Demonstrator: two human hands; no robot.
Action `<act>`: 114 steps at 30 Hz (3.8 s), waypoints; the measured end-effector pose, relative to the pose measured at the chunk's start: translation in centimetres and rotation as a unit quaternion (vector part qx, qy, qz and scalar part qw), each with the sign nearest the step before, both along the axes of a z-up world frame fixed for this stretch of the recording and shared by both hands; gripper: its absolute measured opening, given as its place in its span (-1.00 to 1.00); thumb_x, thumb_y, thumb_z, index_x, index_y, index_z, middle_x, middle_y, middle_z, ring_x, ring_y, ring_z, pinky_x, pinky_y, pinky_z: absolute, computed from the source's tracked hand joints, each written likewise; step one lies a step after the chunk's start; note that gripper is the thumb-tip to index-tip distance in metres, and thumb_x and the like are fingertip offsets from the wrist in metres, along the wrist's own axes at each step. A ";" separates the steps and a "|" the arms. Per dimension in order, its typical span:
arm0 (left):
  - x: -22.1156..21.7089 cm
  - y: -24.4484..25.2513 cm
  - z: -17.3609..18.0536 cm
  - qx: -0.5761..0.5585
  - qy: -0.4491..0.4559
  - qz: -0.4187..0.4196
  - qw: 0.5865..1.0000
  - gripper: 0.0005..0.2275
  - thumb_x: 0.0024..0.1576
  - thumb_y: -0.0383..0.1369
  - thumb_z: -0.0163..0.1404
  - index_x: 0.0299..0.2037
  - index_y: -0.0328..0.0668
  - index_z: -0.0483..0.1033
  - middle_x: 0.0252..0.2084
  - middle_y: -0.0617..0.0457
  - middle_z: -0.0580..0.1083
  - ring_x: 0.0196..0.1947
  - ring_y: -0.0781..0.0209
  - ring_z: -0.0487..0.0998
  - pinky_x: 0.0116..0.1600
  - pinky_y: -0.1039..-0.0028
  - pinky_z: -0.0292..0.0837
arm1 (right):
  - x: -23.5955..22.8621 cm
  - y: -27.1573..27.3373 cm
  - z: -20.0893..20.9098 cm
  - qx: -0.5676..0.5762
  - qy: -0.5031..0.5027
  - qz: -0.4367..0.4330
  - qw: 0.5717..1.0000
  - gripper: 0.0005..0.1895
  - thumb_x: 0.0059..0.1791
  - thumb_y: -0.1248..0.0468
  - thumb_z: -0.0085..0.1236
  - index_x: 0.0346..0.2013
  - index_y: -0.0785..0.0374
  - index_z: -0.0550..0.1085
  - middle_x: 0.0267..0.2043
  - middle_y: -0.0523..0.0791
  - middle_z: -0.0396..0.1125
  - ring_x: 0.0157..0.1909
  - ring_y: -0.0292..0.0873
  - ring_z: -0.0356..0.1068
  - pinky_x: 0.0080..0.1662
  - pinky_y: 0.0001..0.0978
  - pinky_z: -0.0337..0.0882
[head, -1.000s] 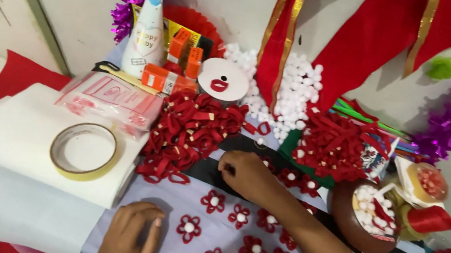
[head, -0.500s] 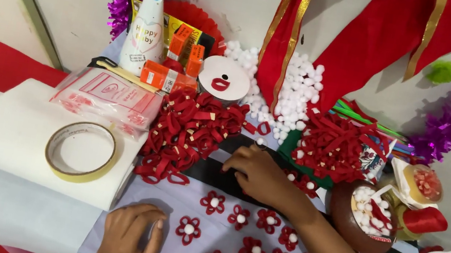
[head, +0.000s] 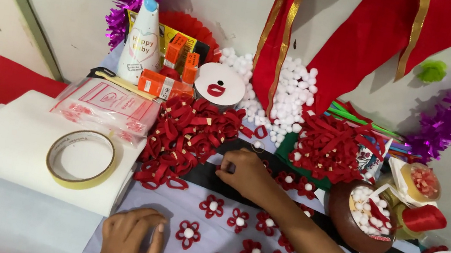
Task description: Adding white centers to red fabric flower petals to assemble decorative flowers on a striped cloth.
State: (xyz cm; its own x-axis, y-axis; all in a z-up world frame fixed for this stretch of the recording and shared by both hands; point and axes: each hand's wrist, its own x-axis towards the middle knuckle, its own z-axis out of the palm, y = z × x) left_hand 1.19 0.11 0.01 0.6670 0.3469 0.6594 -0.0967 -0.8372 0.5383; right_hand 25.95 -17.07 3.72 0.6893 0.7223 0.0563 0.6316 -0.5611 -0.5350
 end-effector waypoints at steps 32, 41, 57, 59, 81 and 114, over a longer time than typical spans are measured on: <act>0.1 -0.1 -0.3 0.011 0.014 -0.001 1.000 -0.89 0.19 -0.24 -0.04 -0.24 0.19 0.58 -0.13 0.38 0.57 -0.18 0.44 0.53 0.04 0.44 0.13 | 0.7 -0.8 -1.6 -0.092 -0.098 0.084 0.987 -0.67 -0.08 -0.03 0.36 -0.11 -0.01 0.57 -0.16 -0.22 0.25 -0.05 -0.13 0.22 0.01 -0.17 0.23; 0.1 0.0 -0.9 0.020 0.007 0.005 1.000 -0.90 0.19 -0.23 -0.03 -0.22 0.20 0.57 -0.11 0.37 0.56 -0.18 0.38 0.52 0.05 0.43 0.14 | 0.6 -0.6 -2.1 -0.065 -0.156 0.081 0.982 -0.79 -0.04 0.10 0.32 -0.18 0.05 0.56 -0.21 -0.22 0.23 -0.09 -0.12 0.21 -0.03 -0.17 0.25; -0.5 0.0 -0.4 0.023 0.058 -0.014 0.998 -0.88 0.18 -0.24 -0.02 -0.15 0.21 0.57 -0.04 0.32 0.57 -0.09 0.22 0.54 0.10 0.30 0.22 | -18.5 -14.8 9.7 0.139 -0.032 -0.152 0.978 -0.79 -0.07 0.16 0.30 -0.15 0.03 0.66 -0.13 -0.15 0.48 -0.02 -0.18 0.46 0.10 -0.36 0.38; -0.8 -0.3 0.4 0.011 0.072 -0.021 0.997 -0.86 0.19 -0.24 -0.03 -0.13 0.17 0.58 -0.03 0.29 0.57 -0.08 0.17 0.53 0.10 0.26 0.22 | -22.2 -18.6 6.4 0.219 -0.014 -0.234 0.947 -0.81 -0.08 0.21 0.29 -0.21 0.17 0.68 -0.18 -0.10 0.51 -0.11 -0.18 0.48 -0.03 -0.37 0.40; 9.2 2.4 14.4 -0.065 -0.109 -0.197 0.972 -0.89 0.36 -0.49 -0.12 -0.05 -0.33 0.47 -0.09 -0.12 0.49 -0.12 0.02 0.48 -0.03 0.31 0.37 | -29.0 -24.4 0.5 0.291 -0.003 -0.438 0.851 -0.80 0.05 0.29 0.10 -0.26 0.37 0.61 -0.29 -0.02 0.48 -0.16 -0.08 0.46 -0.09 -0.27 0.45; 15.2 0.6 5.7 -0.002 -0.032 -0.213 0.977 -0.88 0.21 -0.38 -0.02 -0.14 -0.08 0.57 -0.17 0.16 0.61 -0.17 0.16 0.60 0.06 0.30 0.38 | 9.2 -19.1 1.9 -0.123 -0.197 -0.280 0.931 -0.95 -0.15 0.27 0.09 -0.48 0.12 0.50 -0.31 -0.05 0.46 -0.23 0.10 0.45 -0.24 0.01 0.42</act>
